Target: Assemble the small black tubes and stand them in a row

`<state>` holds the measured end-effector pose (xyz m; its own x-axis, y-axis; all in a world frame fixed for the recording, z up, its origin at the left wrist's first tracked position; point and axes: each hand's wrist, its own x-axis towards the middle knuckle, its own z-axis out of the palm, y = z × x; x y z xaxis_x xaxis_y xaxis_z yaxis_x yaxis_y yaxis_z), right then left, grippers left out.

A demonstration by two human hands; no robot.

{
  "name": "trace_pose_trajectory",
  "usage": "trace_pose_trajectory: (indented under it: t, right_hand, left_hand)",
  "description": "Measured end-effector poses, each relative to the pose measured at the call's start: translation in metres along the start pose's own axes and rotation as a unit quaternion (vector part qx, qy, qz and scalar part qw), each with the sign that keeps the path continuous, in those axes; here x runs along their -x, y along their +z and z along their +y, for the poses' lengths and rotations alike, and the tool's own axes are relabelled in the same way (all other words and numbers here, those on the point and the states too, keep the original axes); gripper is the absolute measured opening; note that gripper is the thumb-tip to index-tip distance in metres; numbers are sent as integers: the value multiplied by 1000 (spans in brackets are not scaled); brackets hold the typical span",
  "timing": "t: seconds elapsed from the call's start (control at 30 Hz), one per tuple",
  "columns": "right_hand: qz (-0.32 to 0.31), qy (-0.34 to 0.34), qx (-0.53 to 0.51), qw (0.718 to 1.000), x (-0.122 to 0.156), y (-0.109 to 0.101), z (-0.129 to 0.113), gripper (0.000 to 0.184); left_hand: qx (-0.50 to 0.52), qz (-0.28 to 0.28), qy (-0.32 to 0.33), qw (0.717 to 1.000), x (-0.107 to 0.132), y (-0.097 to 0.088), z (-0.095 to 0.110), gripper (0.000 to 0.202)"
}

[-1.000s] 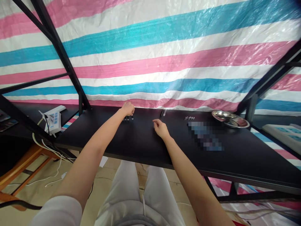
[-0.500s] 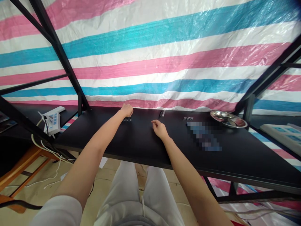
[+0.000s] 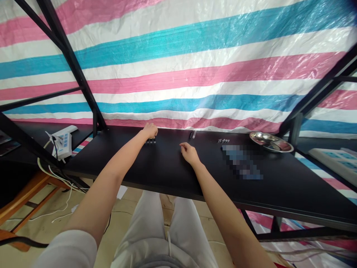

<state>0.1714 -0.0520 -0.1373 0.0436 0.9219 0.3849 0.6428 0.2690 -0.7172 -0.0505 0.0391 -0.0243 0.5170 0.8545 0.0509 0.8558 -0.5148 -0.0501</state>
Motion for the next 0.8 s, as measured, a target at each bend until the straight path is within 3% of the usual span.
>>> trace_pose_trajectory:
  t: [0.23,0.4,0.53,0.67,0.8]
  right_hand:
    - [1,-5,1,1000,0,1,1,25]
    - [-6,0,1,1000,0,1,0,26]
    - [3,-1,11,1000,0,0,-2,27]
    - [52,9,30,998,0,-2,0,27]
    - [115,55,41,991,-4,-4,7,26]
  left_hand:
    - [8,5,-1,1000,4,-10,2,23]
    - [74,133,71,986,20,-11,36,23]
    - [190,208,119,952,33,14,75,20]
    - [268,244,53,931,39,52,100,22]
    - [299,266,-6,916,44,80,109,24]
